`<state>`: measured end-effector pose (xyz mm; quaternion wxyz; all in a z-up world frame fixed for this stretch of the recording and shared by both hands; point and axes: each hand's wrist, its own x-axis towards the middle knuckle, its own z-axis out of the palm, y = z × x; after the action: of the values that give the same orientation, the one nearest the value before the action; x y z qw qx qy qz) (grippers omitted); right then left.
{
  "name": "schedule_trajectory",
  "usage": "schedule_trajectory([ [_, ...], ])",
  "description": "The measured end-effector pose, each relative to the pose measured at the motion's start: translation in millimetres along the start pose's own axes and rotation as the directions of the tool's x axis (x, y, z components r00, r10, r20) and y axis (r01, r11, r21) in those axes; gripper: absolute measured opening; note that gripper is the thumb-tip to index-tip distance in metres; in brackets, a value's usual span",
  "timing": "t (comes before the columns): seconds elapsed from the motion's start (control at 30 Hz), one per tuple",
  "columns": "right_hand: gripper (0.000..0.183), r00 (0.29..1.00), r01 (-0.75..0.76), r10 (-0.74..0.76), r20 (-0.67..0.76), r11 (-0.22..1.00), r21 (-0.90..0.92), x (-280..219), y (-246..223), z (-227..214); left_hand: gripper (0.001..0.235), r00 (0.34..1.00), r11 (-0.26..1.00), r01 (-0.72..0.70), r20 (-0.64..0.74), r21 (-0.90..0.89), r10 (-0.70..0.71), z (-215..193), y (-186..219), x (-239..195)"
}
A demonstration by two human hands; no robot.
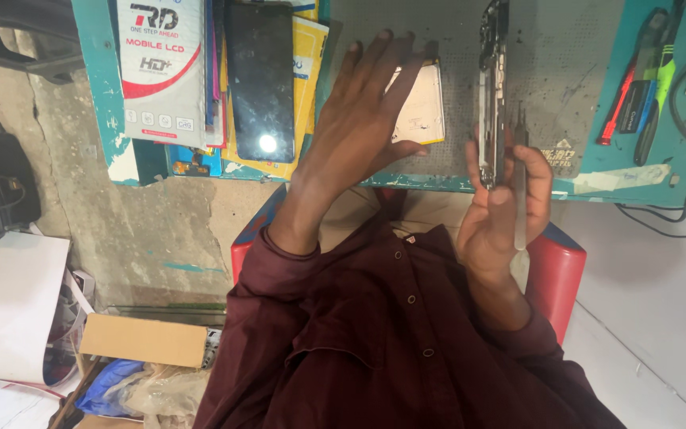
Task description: The person removes a battery from a smartphone chassis, sets it aside, and then uses tweezers to scrape residue from the interior of the chassis. They then apply a liquid from a bottle along the edges of the chassis and continue scraping with the tweezers.
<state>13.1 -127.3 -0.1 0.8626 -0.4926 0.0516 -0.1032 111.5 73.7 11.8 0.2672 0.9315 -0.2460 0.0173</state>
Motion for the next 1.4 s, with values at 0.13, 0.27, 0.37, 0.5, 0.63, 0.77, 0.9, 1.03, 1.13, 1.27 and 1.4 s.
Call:
schedule_trajectory([
  [0.13,0.047,1.000,0.007,-0.007,0.001,1.000,-0.001,-1.0,-1.4,-0.8,0.105,0.998,0.997,-0.055,0.044,0.051,0.053,-10.3,3.7,1.8],
  [0.27,0.049,1.000,0.003,-0.003,0.006,1.000,0.009,-2.4,-1.0,1.4,0.106,0.997,0.997,-0.050,0.055,0.063,0.047,-28.2,10.0,4.9],
  [0.37,0.051,1.000,0.011,-0.011,-0.006,0.999,0.030,-2.9,-0.3,-2.2,0.108,0.999,0.998,-0.031,-0.023,0.057,0.032,-50.7,9.7,-2.4],
  [0.5,0.050,0.999,-0.008,0.009,0.045,1.000,-0.023,-5.3,4.8,-6.5,0.103,0.996,0.975,0.063,-0.081,0.212,-0.047,-83.2,-15.3,-29.2],
  [0.63,0.053,0.993,-0.041,0.047,0.108,0.998,-0.055,-4.4,16.6,-0.1,0.110,0.979,0.930,0.200,-0.029,0.307,-0.201,-94.3,-33.1,-47.5],
  [0.77,0.056,0.984,-0.074,0.087,0.154,0.993,-0.086,-4.6,25.5,6.5,0.124,0.986,0.952,0.169,-0.033,0.254,-0.166,-79.9,-30.5,-42.9],
  [0.9,0.054,0.976,-0.014,0.032,0.215,0.996,-0.086,-3.3,29.5,19.4,0.157,0.999,0.945,0.005,-0.030,-0.328,-0.016,-46.7,-12.5,-23.9],
  [1.03,0.063,0.966,-0.050,0.082,0.246,0.990,-0.134,-4.0,27.2,26.5,0.168,0.985,0.839,-0.170,-0.123,-0.517,0.124,-12.9,-11.3,-3.1],
  [1.13,0.067,0.952,-0.075,0.124,0.281,0.981,-0.179,-2.7,23.4,30.5,0.170,0.981,0.851,-0.189,-0.124,-0.490,0.146,-1.4,-14.6,0.4],
  [1.27,0.074,0.925,0.005,0.121,0.361,0.944,-0.329,8.0,20.1,32.6,0.168,0.990,0.914,-0.141,-0.064,-0.381,0.126,-1.3,-21.6,0.9],
  [1.4,0.074,0.895,0.074,0.129,0.427,0.901,-0.427,15.9,13.8,24.4,0.165,0.998,0.909,-0.059,-0.032,-0.413,0.050,3.6,-26.0,-2.3],
])
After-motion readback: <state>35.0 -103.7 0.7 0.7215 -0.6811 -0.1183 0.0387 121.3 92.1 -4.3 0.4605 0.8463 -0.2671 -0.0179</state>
